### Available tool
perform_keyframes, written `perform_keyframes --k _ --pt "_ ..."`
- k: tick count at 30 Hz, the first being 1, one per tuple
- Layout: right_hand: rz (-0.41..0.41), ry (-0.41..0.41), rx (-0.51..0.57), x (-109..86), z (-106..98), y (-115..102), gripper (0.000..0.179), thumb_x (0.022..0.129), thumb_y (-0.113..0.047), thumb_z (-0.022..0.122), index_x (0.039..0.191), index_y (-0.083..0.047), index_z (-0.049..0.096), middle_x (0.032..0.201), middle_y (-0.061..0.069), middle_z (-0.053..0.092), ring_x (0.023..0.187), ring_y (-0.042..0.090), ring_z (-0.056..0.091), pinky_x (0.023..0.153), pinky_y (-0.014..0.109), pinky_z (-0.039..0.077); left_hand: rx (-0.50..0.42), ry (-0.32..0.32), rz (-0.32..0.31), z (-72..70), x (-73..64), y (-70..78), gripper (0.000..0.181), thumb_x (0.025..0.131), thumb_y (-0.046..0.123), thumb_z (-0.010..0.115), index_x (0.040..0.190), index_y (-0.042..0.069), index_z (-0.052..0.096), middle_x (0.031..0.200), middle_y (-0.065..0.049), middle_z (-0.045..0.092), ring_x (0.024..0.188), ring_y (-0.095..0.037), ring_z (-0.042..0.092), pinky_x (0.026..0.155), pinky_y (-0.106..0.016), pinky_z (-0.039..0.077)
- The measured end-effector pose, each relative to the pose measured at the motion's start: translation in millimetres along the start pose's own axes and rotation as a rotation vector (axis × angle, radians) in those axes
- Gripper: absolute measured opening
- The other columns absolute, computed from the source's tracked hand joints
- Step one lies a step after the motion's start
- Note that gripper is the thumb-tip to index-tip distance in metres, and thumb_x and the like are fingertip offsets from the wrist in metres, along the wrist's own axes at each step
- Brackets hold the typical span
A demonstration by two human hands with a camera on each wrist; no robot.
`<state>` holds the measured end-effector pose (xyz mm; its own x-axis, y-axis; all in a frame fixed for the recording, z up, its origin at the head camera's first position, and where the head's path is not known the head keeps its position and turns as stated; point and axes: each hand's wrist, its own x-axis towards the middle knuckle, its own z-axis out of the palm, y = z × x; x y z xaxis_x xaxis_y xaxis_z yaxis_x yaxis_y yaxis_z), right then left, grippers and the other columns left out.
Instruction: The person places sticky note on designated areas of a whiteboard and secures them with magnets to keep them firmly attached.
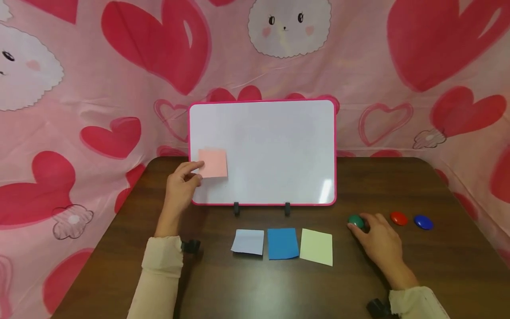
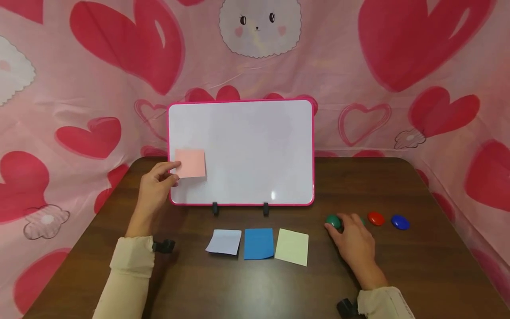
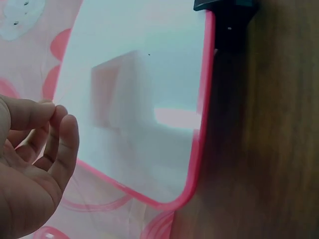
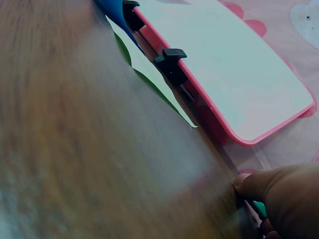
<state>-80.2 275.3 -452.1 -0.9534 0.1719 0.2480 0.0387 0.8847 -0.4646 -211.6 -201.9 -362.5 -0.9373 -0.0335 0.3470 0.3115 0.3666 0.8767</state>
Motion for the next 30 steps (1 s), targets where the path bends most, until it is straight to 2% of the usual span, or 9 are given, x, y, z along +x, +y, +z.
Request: perform_keyframes --k 8,14,18,24,30 --pt "-0.002 -0.001 -0.004 -0.1 0 0 0.048 0.090 -0.034 0.077 0.117 0.004 0.066 0.103 0.021 0.061 0.086 0.038 0.061 0.070 0.060 0.050 -0.005 0.075 0.016 6.9 19.6 -1.0 0.033 0.093 -0.008 0.059 0.123 -0.002 0.071 0.120 -0.015 0.064 0.080 -0.013 0.062 0.069 -0.017 0.051" --pt "0.016 -0.024 -0.007 -0.4 -1 -2 0.051 0.090 -0.036 0.076 0.118 0.004 0.066 0.102 0.020 0.060 0.084 0.036 0.059 0.071 0.059 0.050 0.063 0.096 0.013 8.4 30.0 -6.5 0.034 0.093 -0.005 0.058 0.124 -0.001 0.070 0.121 -0.014 0.063 0.088 -0.019 0.059 0.068 -0.016 0.049" --pt "0.024 -0.032 -0.009 -1.6 -1 -3 0.051 0.091 -0.037 0.076 0.118 0.005 0.066 0.101 0.019 0.060 0.084 0.035 0.059 0.072 0.059 0.050 0.128 0.106 0.037 7.9 34.7 -11.1 0.034 0.094 -0.004 0.057 0.125 -0.001 0.070 0.123 -0.015 0.062 0.096 -0.024 0.057 0.073 -0.017 0.047" --pt "0.007 -0.007 -0.009 -1.5 1 -1 0.049 0.090 -0.037 0.076 0.117 0.004 0.067 0.103 0.020 0.062 0.087 0.038 0.061 0.071 0.060 0.050 0.210 0.103 0.109 6.6 39.4 -14.2 0.033 0.093 -0.007 0.057 0.123 -0.005 0.070 0.123 -0.017 0.062 0.104 -0.030 0.057 0.088 -0.032 0.044" --pt "-0.016 0.024 -0.016 0.1 3 1 0.048 0.089 -0.035 0.078 0.115 0.004 0.067 0.098 0.016 0.061 0.082 0.034 0.061 0.068 0.058 0.051 0.254 0.100 0.168 8.0 43.1 -17.5 0.031 0.092 -0.010 0.057 0.121 -0.008 0.069 0.130 -0.018 0.059 0.107 -0.032 0.059 0.089 -0.040 0.046"
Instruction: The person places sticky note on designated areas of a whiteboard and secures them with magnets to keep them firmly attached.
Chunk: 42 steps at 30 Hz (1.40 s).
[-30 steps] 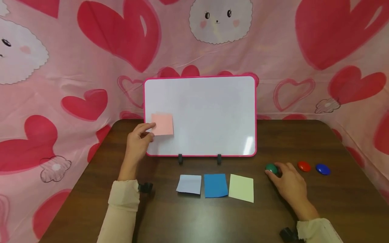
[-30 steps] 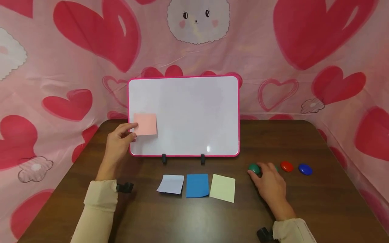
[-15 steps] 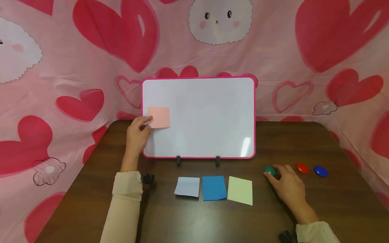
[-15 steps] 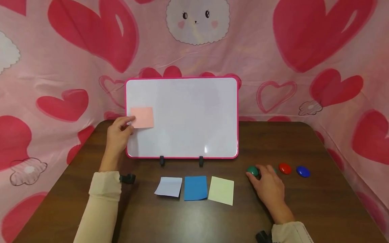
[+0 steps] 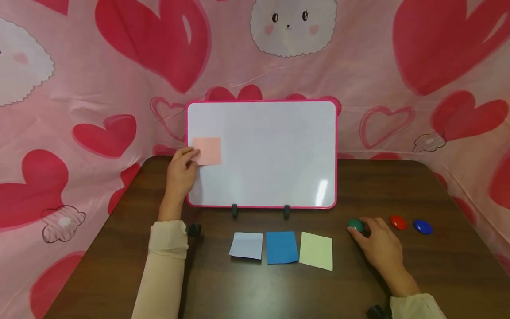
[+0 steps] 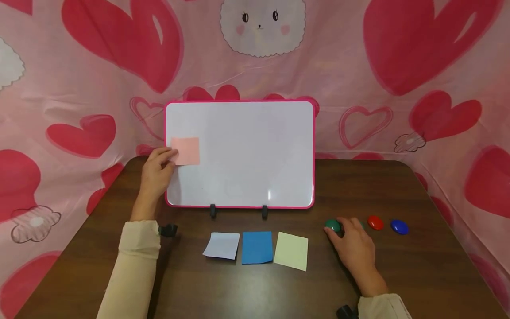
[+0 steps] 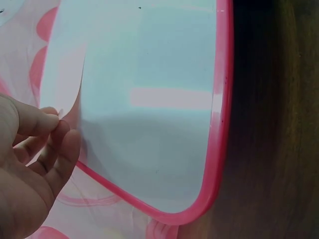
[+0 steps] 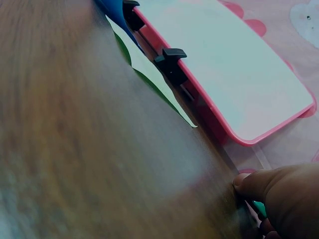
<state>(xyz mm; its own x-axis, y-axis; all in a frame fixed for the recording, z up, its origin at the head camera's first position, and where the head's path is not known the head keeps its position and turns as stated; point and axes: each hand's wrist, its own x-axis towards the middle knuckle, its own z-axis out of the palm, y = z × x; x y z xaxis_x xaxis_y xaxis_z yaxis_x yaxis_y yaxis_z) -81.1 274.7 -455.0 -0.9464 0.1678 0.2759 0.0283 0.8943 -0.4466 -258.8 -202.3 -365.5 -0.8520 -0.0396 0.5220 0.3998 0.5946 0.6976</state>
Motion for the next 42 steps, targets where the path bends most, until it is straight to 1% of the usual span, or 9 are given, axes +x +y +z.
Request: perform_keyframes --k 4,6,10,19,26,30,36,38,42 --pt "0.005 -0.008 -0.004 0.8 -1 -1 0.049 0.089 -0.035 0.077 0.116 0.004 0.067 0.099 0.017 0.061 0.083 0.035 0.060 0.069 0.058 0.051 0.026 0.008 0.002 0.0 1.4 1.5 0.031 0.092 -0.010 0.058 0.120 -0.008 0.070 0.136 -0.018 0.057 0.119 -0.033 0.056 0.094 -0.045 0.047" --pt "0.010 -0.015 -0.004 1.3 -1 -2 0.049 0.090 -0.035 0.077 0.117 0.004 0.067 0.099 0.017 0.061 0.084 0.035 0.060 0.070 0.058 0.051 0.042 0.010 0.000 -0.4 1.8 1.9 0.031 0.092 -0.009 0.058 0.121 -0.007 0.070 0.138 -0.017 0.055 0.126 -0.035 0.053 0.099 -0.047 0.045" --pt "0.021 -0.027 0.004 1.3 -2 -3 0.050 0.090 -0.036 0.076 0.118 0.004 0.066 0.102 0.018 0.060 0.086 0.036 0.060 0.071 0.060 0.050 0.070 -0.001 -0.009 -0.7 2.0 1.7 0.031 0.093 -0.007 0.059 0.122 -0.007 0.069 0.142 -0.016 0.054 0.132 -0.037 0.049 0.106 -0.050 0.041" --pt "0.029 -0.038 0.005 0.6 -2 -4 0.050 0.091 -0.037 0.075 0.119 0.003 0.066 0.104 0.019 0.061 0.089 0.038 0.061 0.072 0.061 0.050 0.130 -0.026 0.008 -0.3 4.4 -1.5 0.030 0.096 -0.002 0.059 0.124 -0.006 0.068 0.145 -0.014 0.054 0.135 -0.035 0.047 0.109 -0.049 0.039" --pt "0.021 -0.034 0.007 0.2 -2 -5 0.049 0.091 -0.036 0.076 0.118 0.004 0.066 0.102 0.018 0.061 0.088 0.036 0.061 0.071 0.060 0.050 0.201 -0.045 0.021 -1.6 5.3 -0.8 0.033 0.095 -0.001 0.058 0.127 -0.003 0.068 0.144 -0.012 0.056 0.134 -0.034 0.050 0.107 -0.050 0.041" --pt "0.020 -0.024 0.010 0.1 -2 -5 0.049 0.090 -0.035 0.076 0.118 0.004 0.067 0.102 0.019 0.061 0.088 0.037 0.061 0.071 0.061 0.050 0.260 -0.078 0.013 -1.6 6.8 0.6 0.037 0.096 0.002 0.056 0.131 0.001 0.066 0.146 -0.010 0.054 0.135 -0.033 0.049 0.106 -0.051 0.042" --pt "0.021 -0.011 0.005 -0.5 -2 -4 0.048 0.090 -0.035 0.077 0.117 0.003 0.067 0.101 0.017 0.061 0.087 0.036 0.061 0.070 0.060 0.050 0.334 -0.159 0.018 -1.5 9.5 0.0 0.045 0.096 0.003 0.056 0.141 0.007 0.060 0.155 -0.008 0.045 0.139 -0.035 0.044 0.104 -0.057 0.043" --pt "0.024 -0.013 0.003 -0.9 -2 -4 0.048 0.090 -0.036 0.076 0.117 0.003 0.067 0.101 0.017 0.061 0.086 0.035 0.060 0.069 0.059 0.050 0.348 -0.184 0.019 -1.5 10.2 0.0 0.048 0.096 0.004 0.056 0.144 0.009 0.057 0.157 -0.007 0.042 0.140 -0.035 0.042 0.104 -0.058 0.041" --pt "0.025 -0.020 0.001 -1.3 -2 -4 0.049 0.090 -0.036 0.076 0.118 0.003 0.067 0.101 0.018 0.061 0.086 0.035 0.060 0.069 0.059 0.050 0.362 -0.213 0.017 -1.8 10.9 0.5 0.050 0.096 0.004 0.056 0.146 0.010 0.054 0.159 -0.008 0.039 0.141 -0.036 0.040 0.106 -0.060 0.039"
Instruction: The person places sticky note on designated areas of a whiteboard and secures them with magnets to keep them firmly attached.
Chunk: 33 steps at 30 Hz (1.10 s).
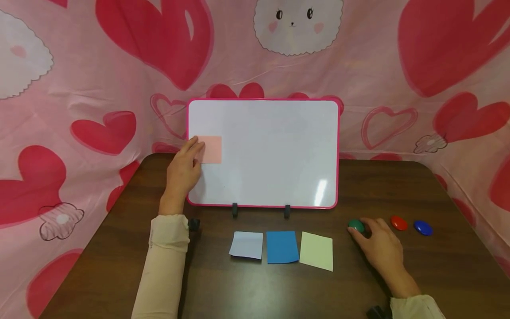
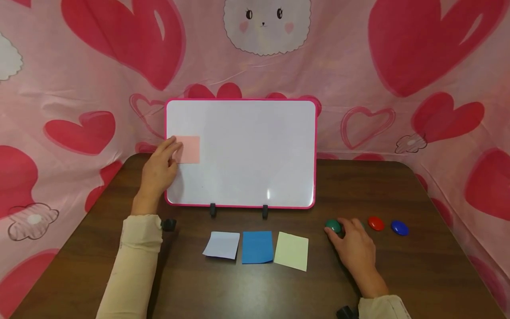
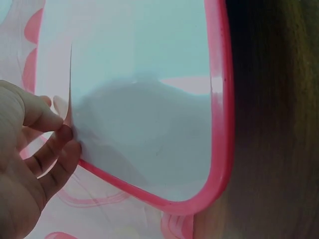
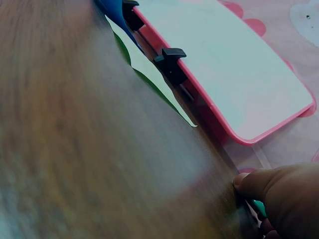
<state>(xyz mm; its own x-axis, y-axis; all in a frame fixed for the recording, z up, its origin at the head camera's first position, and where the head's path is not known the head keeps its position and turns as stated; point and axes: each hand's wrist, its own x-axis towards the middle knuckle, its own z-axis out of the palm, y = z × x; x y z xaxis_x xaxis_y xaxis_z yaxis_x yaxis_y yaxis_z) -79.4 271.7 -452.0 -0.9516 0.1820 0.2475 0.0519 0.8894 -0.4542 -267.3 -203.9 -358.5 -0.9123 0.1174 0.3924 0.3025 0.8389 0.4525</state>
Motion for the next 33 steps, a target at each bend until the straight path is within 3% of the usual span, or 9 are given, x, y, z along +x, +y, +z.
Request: perform_keyframes --k 3,9,11,24,33 --pt "0.004 -0.006 -0.005 0.5 0 0 0.050 0.091 -0.037 0.075 0.118 0.004 0.066 0.103 0.018 0.061 0.088 0.036 0.061 0.070 0.060 0.050 0.018 -0.010 0.002 0.4 0.8 1.7 0.052 0.096 0.004 0.055 0.148 0.011 0.052 0.159 -0.009 0.037 0.139 -0.039 0.041 0.102 -0.062 0.042" --pt "0.002 -0.003 -0.006 0.2 1 1 0.049 0.091 -0.037 0.075 0.117 0.004 0.067 0.102 0.018 0.061 0.087 0.036 0.061 0.070 0.060 0.050 0.118 -0.034 0.023 5.0 2.6 10.6 0.065 0.094 0.002 0.056 0.155 0.022 0.043 0.156 -0.019 0.031 0.124 -0.046 0.052 0.075 -0.059 0.055" --pt "-0.005 0.004 -0.004 0.4 2 1 0.049 0.090 -0.036 0.076 0.117 0.004 0.067 0.101 0.017 0.061 0.086 0.036 0.061 0.070 0.060 0.050 0.143 -0.045 0.016 5.7 2.7 14.4 0.067 0.094 0.003 0.056 0.156 0.024 0.041 0.155 -0.022 0.029 0.120 -0.046 0.053 0.072 -0.057 0.056" --pt "0.011 -0.007 -0.007 0.0 1 1 0.051 0.091 -0.039 0.075 0.118 0.004 0.066 0.102 0.017 0.061 0.086 0.035 0.060 0.071 0.059 0.049 0.128 -0.015 0.017 5.8 6.0 17.4 0.057 0.098 0.007 0.053 0.153 0.000 0.037 0.152 -0.021 0.033 0.121 -0.043 0.053 0.090 -0.061 0.051" --pt "-0.002 0.007 0.000 -0.3 2 1 0.049 0.091 -0.036 0.076 0.116 0.004 0.067 0.101 0.018 0.061 0.085 0.035 0.060 0.071 0.060 0.049 0.099 0.028 0.054 5.5 3.3 12.8 0.054 0.096 0.002 0.051 0.149 -0.003 0.043 0.151 -0.018 0.038 0.125 -0.042 0.052 0.093 -0.062 0.048"
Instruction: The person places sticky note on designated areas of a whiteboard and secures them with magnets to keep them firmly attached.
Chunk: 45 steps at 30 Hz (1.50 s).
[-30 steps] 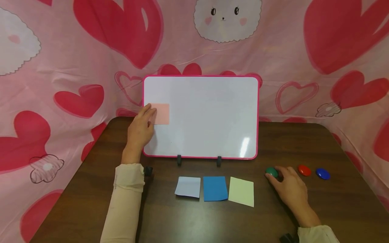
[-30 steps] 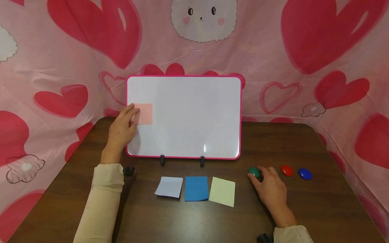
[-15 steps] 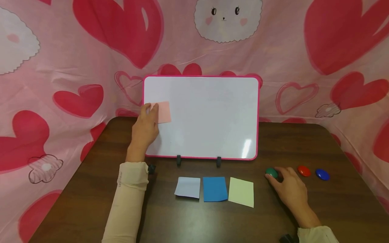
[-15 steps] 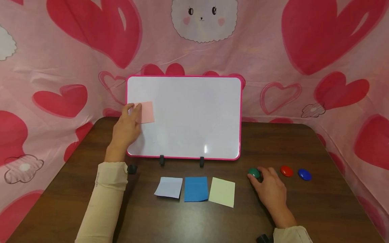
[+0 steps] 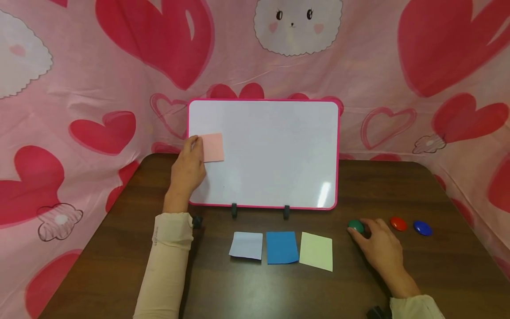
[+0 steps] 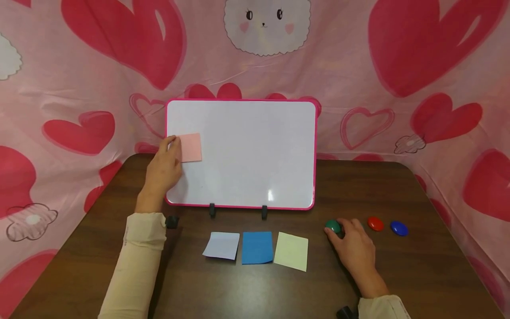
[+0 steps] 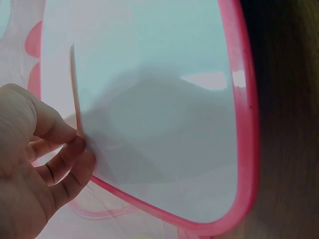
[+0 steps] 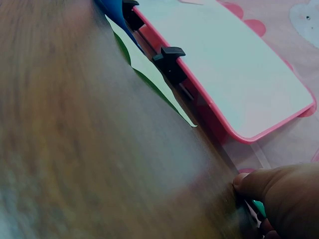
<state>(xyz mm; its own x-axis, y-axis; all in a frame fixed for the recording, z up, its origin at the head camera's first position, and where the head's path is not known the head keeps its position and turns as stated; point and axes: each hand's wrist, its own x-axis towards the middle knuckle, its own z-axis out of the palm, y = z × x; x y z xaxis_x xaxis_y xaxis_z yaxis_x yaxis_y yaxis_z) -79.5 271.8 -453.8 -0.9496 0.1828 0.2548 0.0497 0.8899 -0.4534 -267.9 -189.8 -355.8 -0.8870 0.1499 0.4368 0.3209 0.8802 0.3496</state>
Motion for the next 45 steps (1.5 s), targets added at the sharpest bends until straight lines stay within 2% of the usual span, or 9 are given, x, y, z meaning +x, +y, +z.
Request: perform_keyframes --k 8,18,24,29,35,38,41,45 --pt "-0.016 0.010 -0.002 2.8 1 -3 0.047 0.090 -0.035 0.076 0.116 0.004 0.067 0.101 0.018 0.061 0.085 0.036 0.060 0.071 0.060 0.049 0.012 -0.003 0.002 -2.7 -0.9 -6.0 0.054 0.097 0.002 0.053 0.150 -0.002 0.043 0.152 -0.018 0.038 0.127 -0.043 0.050 0.094 -0.063 0.048" --pt "-0.024 0.019 0.000 3.3 2 -6 0.048 0.090 -0.034 0.076 0.116 0.005 0.067 0.100 0.018 0.062 0.086 0.034 0.060 0.071 0.058 0.048 0.049 -0.029 0.006 -5.2 -3.0 -10.1 0.064 0.090 -0.004 0.059 0.150 0.015 0.047 0.154 -0.016 0.035 0.116 -0.045 0.054 0.077 -0.062 0.053" --pt "-0.017 0.024 0.005 1.6 3 -3 0.048 0.091 -0.035 0.075 0.116 0.005 0.067 0.097 0.017 0.062 0.083 0.033 0.059 0.069 0.054 0.046 0.052 -0.052 -0.001 -2.4 -3.5 -9.9 0.070 0.087 -0.006 0.061 0.151 0.016 0.047 0.155 -0.015 0.034 0.117 -0.044 0.053 0.076 -0.061 0.054" --pt "0.003 0.010 0.021 -0.1 0 -2 0.050 0.093 -0.036 0.073 0.117 0.007 0.066 0.096 0.019 0.062 0.085 0.035 0.059 0.072 0.055 0.045 0.049 -0.063 -0.002 -0.5 -3.9 -9.0 0.071 0.087 -0.007 0.061 0.152 0.016 0.045 0.156 -0.015 0.033 0.117 -0.044 0.052 0.076 -0.059 0.055" --pt "0.013 0.019 0.058 2.3 -4 -7 0.050 0.094 -0.036 0.072 0.118 0.008 0.064 0.103 0.026 0.062 0.094 0.043 0.058 0.080 0.063 0.041 0.053 -0.044 0.011 -1.4 -2.6 -8.0 0.070 0.087 -0.006 0.062 0.151 0.016 0.046 0.156 -0.014 0.034 0.120 -0.043 0.052 0.077 -0.059 0.055" --pt "0.009 0.043 0.093 4.5 -5 -14 0.049 0.094 -0.035 0.073 0.119 0.006 0.065 0.106 0.026 0.062 0.097 0.043 0.057 0.083 0.063 0.039 0.052 -0.021 0.023 -1.2 -2.6 -8.4 0.066 0.088 -0.005 0.062 0.149 0.015 0.049 0.155 -0.014 0.037 0.120 -0.044 0.053 0.078 -0.060 0.055" --pt "-0.011 0.094 0.122 6.7 -5 -25 0.044 0.091 -0.031 0.076 0.118 0.004 0.067 0.102 0.021 0.063 0.092 0.036 0.057 0.081 0.055 0.040 0.053 0.000 0.029 -0.4 -2.8 -9.6 0.061 0.088 -0.004 0.061 0.146 0.012 0.052 0.155 -0.014 0.040 0.122 -0.045 0.053 0.079 -0.061 0.054" --pt "-0.038 0.160 0.147 10.0 -2 -40 0.040 0.086 -0.024 0.082 0.115 0.001 0.070 0.092 0.013 0.063 0.082 0.026 0.053 0.071 0.037 0.041 0.042 0.016 0.029 1.0 -2.5 -10.6 0.055 0.090 -0.003 0.062 0.143 0.010 0.054 0.155 -0.015 0.041 0.125 -0.044 0.052 0.083 -0.062 0.053"
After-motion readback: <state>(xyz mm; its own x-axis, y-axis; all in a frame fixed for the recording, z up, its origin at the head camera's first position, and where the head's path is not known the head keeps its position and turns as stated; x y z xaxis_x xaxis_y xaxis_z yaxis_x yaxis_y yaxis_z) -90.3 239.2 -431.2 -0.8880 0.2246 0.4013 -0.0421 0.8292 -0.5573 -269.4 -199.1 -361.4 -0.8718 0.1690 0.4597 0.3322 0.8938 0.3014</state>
